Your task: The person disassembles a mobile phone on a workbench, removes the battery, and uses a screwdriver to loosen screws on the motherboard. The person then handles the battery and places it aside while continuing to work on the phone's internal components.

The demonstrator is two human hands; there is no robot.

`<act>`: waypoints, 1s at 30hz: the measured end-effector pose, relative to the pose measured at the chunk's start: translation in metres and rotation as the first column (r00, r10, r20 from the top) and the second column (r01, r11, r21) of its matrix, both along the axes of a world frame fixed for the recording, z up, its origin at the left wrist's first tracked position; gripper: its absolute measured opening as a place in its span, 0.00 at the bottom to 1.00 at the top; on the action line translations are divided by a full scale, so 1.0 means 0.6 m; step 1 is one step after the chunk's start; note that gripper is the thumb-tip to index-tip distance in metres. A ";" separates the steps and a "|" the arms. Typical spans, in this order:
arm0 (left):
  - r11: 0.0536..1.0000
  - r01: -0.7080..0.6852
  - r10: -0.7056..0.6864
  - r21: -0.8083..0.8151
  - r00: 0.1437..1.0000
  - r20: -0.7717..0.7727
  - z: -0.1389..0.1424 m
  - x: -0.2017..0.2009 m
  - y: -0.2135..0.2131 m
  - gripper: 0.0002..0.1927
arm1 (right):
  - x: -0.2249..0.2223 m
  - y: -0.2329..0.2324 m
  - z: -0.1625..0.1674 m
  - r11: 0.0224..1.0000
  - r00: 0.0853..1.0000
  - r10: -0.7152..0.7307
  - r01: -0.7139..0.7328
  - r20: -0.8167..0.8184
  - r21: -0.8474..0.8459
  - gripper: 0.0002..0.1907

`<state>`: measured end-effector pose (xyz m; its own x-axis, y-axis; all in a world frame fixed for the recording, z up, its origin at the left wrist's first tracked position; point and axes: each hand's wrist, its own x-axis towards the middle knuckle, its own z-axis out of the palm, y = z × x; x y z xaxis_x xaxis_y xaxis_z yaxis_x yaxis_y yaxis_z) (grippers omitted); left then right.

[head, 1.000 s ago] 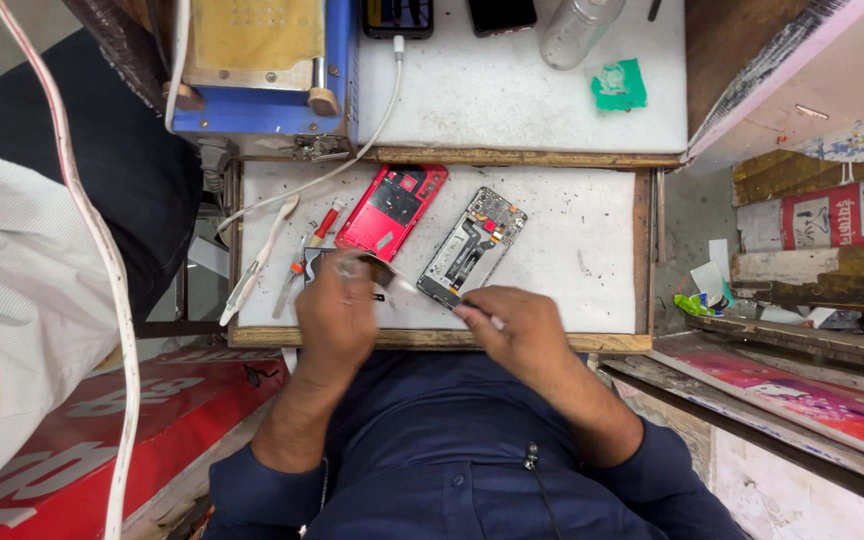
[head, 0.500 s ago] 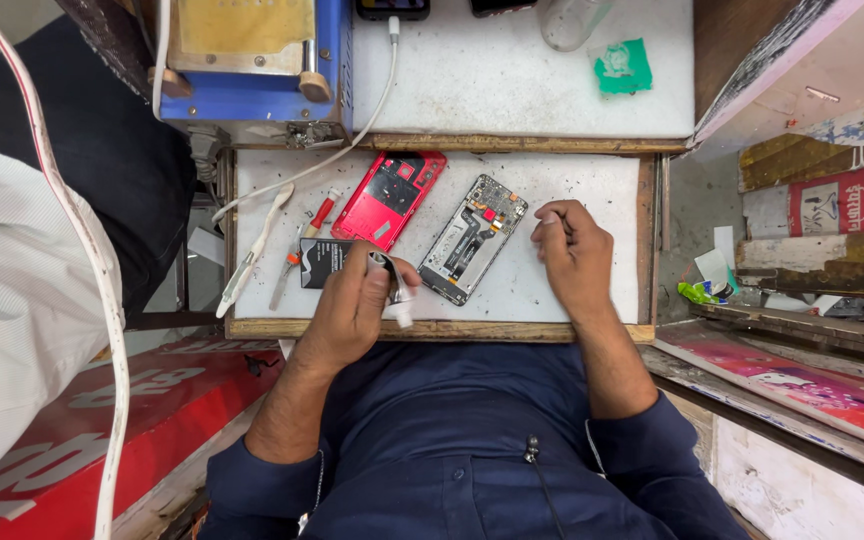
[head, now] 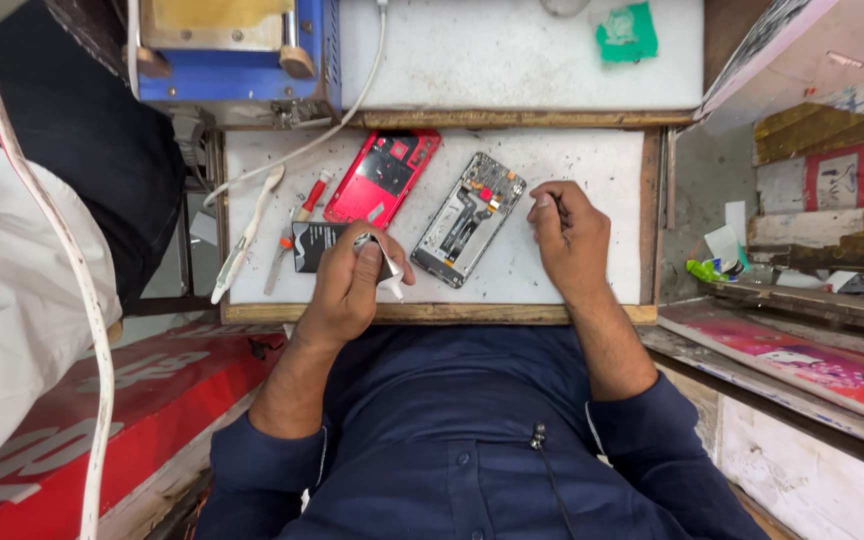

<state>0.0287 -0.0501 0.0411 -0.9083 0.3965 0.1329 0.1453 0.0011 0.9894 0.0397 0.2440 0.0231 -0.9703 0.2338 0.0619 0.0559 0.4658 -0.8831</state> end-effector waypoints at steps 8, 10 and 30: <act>0.994 0.098 -0.100 0.042 0.994 0.034 0.007 -0.013 -0.003 0.24 | -0.002 0.003 -0.001 0.992 0.999 0.027 -0.023 -0.031 0.126 0.07; 0.991 0.099 -0.105 0.093 0.993 0.061 0.002 -0.013 -0.006 0.23 | -0.001 0.005 -0.006 0.992 0.999 0.030 -0.026 -0.029 0.127 0.06; 0.985 0.015 -0.004 -0.174 0.998 0.066 -0.008 -0.034 0.084 0.08 | 0.000 0.001 -0.004 0.981 0.996 0.041 -0.024 -0.081 0.193 0.05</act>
